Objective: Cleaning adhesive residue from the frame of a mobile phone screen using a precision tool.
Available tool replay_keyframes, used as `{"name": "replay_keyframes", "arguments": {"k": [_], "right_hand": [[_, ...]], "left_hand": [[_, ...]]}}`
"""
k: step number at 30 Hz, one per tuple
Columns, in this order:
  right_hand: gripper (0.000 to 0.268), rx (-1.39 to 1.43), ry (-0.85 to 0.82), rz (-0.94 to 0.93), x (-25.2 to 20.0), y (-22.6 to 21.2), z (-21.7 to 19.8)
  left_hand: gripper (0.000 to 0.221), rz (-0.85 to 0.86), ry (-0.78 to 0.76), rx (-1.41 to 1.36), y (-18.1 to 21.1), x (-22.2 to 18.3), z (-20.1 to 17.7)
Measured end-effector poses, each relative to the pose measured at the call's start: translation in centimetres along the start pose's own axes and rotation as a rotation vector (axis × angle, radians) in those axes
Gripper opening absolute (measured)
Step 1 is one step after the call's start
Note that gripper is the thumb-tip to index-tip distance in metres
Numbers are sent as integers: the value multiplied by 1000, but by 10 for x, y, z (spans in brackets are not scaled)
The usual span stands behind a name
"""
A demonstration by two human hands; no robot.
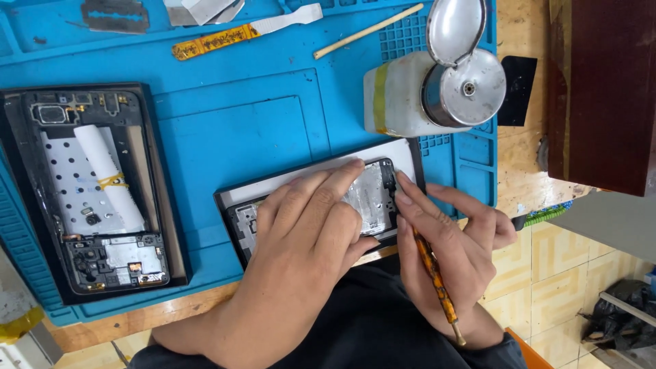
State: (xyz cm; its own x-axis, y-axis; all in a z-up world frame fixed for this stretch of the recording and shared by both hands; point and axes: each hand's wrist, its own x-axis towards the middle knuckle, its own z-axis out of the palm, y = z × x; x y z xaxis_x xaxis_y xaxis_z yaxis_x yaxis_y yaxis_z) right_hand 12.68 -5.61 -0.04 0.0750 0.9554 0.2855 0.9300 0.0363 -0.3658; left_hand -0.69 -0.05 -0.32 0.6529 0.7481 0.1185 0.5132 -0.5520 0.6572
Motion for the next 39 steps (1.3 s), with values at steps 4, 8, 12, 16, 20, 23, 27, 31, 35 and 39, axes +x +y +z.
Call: {"name": "replay_keyframes", "arguments": {"k": [4,8,12,16,20,23,27,31,35,39], "right_hand": [[8,56,26,0,4,0,2],[9,50,12,-1,5,-1,1],[9,80,-17,-8,7,6,0],[9,37,-22,17,4,6,-1],[10,103,-12,-15,4,9,-1],[10,88,-1,5,2,5,-2],[9,133,57,-35,7,8,6],[9,85,-12,-25,4,5,-2],[8,120,15,-14,7,9,2],[9,68,-11,-3,0,9,-2]], "left_hand": [[30,0,-25,10,1,-1,0],[30,5,1,-5,0,1,-2],[33,-1,-17,-4,1,0,-1],[34,8,7,5,1,1,-1],[32,2,-21,-4,3,0,-1],[31,-3,-18,1,2,1,-2],[28,0,-11,9,1,1,1],[28,-7,-8,-24,2,2,-1],[26,-12,-11,-6,1,2,3],[25,-27,-27,-22,1,2,3]]}}
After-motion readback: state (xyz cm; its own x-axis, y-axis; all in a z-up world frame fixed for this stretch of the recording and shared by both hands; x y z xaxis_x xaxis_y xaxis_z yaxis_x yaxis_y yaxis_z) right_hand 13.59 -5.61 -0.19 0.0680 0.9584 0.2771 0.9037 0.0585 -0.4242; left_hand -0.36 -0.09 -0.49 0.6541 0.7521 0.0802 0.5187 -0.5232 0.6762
